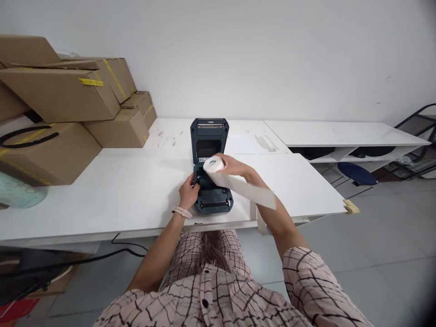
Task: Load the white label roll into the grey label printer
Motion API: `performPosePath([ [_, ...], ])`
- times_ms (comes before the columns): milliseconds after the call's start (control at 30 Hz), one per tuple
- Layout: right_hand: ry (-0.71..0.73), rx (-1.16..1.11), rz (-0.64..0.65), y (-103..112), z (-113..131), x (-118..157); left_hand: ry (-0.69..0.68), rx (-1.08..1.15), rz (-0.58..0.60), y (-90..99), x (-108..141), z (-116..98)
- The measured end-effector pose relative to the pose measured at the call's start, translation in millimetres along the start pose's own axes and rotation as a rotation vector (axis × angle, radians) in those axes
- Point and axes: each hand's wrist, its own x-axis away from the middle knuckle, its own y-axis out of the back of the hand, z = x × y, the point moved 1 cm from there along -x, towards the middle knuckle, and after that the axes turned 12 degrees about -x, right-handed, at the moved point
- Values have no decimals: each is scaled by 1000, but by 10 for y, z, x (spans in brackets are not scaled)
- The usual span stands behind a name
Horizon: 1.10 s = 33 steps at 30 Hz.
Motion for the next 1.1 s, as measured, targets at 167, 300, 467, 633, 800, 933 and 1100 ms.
performPosePath([
  [167, -117, 623, 328, -271, 278, -420, 1, 18, 9, 6, 12, -1],
  [300, -146, 653, 368, -299, 313, -378, 19, 13, 8, 1, 8, -3],
  [467, -176, 709, 430, -390, 296, -395, 1, -56, 18, 13, 10, -42],
  [633, -221, 703, 473, -479, 194, -394, 3, -69, 34, 37, 25, -61],
  [800, -21, 643, 151, -691, 68, 239, 1, -41, 23, 45, 48, -70],
  [933, 49, 608, -17, -997, -24, 857, 4, 12, 16, 39, 73, -71],
  [1100, 62, 661, -231, -1223, -103, 1105, 32, 163, 36, 4, 53, 1],
])
